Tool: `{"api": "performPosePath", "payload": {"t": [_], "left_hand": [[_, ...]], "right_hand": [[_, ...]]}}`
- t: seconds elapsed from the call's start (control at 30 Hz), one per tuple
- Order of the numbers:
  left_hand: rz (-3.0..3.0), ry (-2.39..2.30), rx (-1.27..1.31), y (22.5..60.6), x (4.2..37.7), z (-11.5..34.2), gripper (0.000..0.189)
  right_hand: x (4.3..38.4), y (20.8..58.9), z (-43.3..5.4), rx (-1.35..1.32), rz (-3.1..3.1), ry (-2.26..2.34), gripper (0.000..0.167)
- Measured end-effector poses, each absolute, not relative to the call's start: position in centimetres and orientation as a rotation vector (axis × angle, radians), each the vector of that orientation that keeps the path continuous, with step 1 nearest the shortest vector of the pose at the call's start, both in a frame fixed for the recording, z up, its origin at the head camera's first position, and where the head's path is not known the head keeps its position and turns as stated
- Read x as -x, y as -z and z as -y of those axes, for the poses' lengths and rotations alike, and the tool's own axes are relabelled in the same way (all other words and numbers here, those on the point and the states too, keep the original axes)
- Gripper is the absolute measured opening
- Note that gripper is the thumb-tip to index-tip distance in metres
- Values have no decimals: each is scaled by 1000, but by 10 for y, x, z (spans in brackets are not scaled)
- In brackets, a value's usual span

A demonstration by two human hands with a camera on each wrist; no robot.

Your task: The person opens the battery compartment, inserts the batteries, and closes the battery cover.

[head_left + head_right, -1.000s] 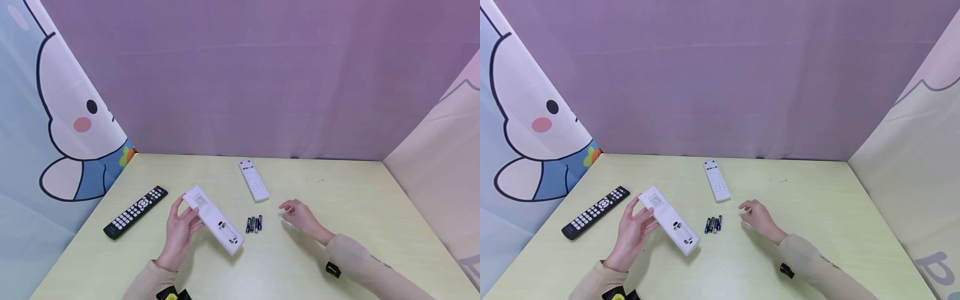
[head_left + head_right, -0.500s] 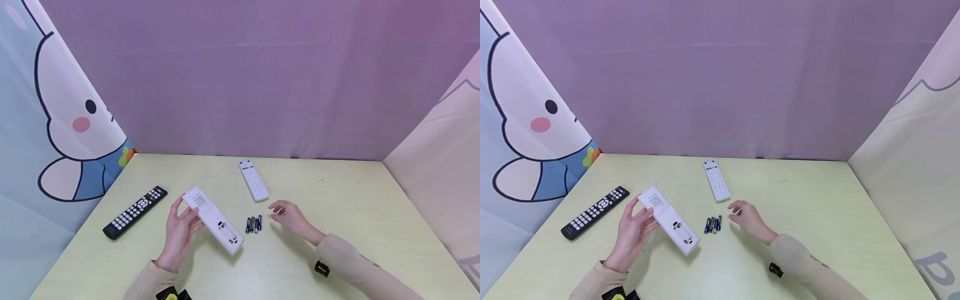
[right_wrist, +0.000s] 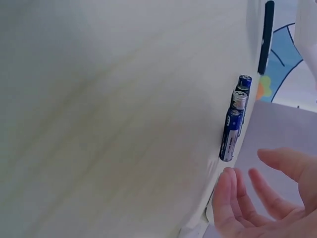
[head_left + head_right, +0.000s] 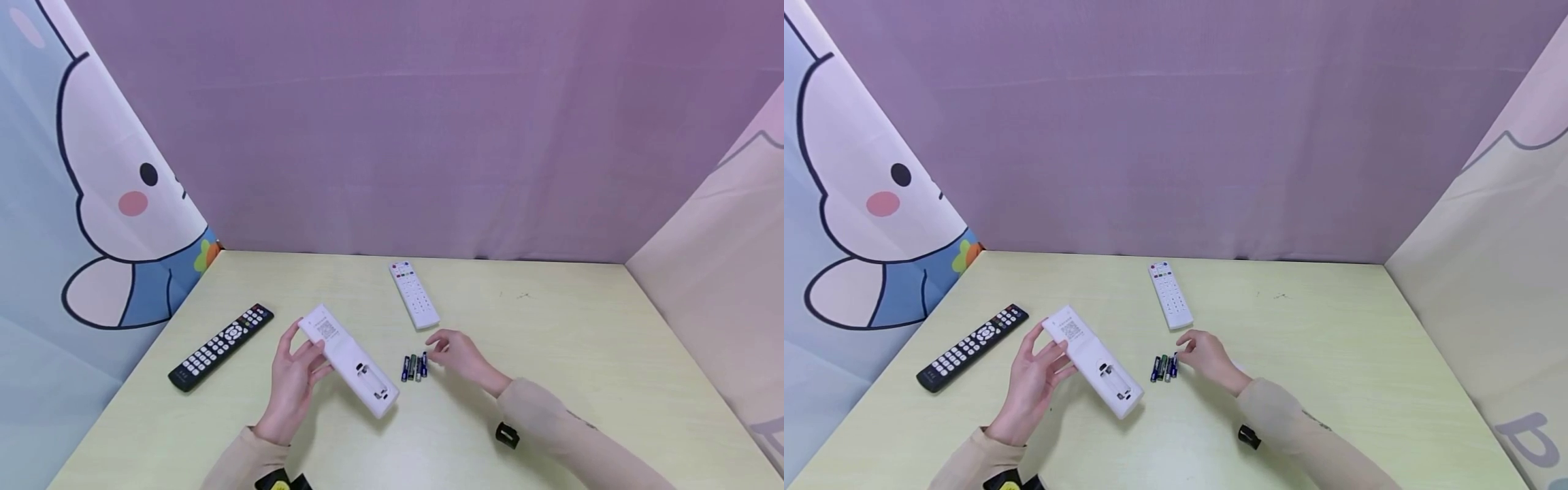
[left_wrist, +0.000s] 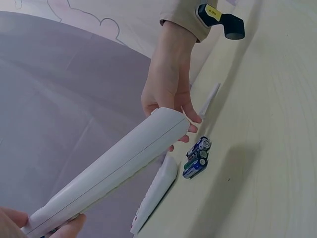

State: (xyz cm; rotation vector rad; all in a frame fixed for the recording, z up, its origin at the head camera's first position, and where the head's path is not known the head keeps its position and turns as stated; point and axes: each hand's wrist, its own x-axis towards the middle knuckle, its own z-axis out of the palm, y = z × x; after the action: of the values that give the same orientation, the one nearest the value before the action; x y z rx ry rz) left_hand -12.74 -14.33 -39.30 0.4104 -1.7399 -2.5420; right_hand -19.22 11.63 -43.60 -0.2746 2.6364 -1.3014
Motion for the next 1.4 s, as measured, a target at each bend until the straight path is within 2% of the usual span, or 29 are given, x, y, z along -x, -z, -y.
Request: {"api": "performPosePath", "payload": {"t": [0.47,1.4], "left_hand": [[1753,2536,-419,396,128,144,64],[1757,2533,-442,400,127,144,64]], "right_hand": [[199,442,-107,246,-2615,1203,16],[201,441,-103,308,-2662,1008,15]]}}
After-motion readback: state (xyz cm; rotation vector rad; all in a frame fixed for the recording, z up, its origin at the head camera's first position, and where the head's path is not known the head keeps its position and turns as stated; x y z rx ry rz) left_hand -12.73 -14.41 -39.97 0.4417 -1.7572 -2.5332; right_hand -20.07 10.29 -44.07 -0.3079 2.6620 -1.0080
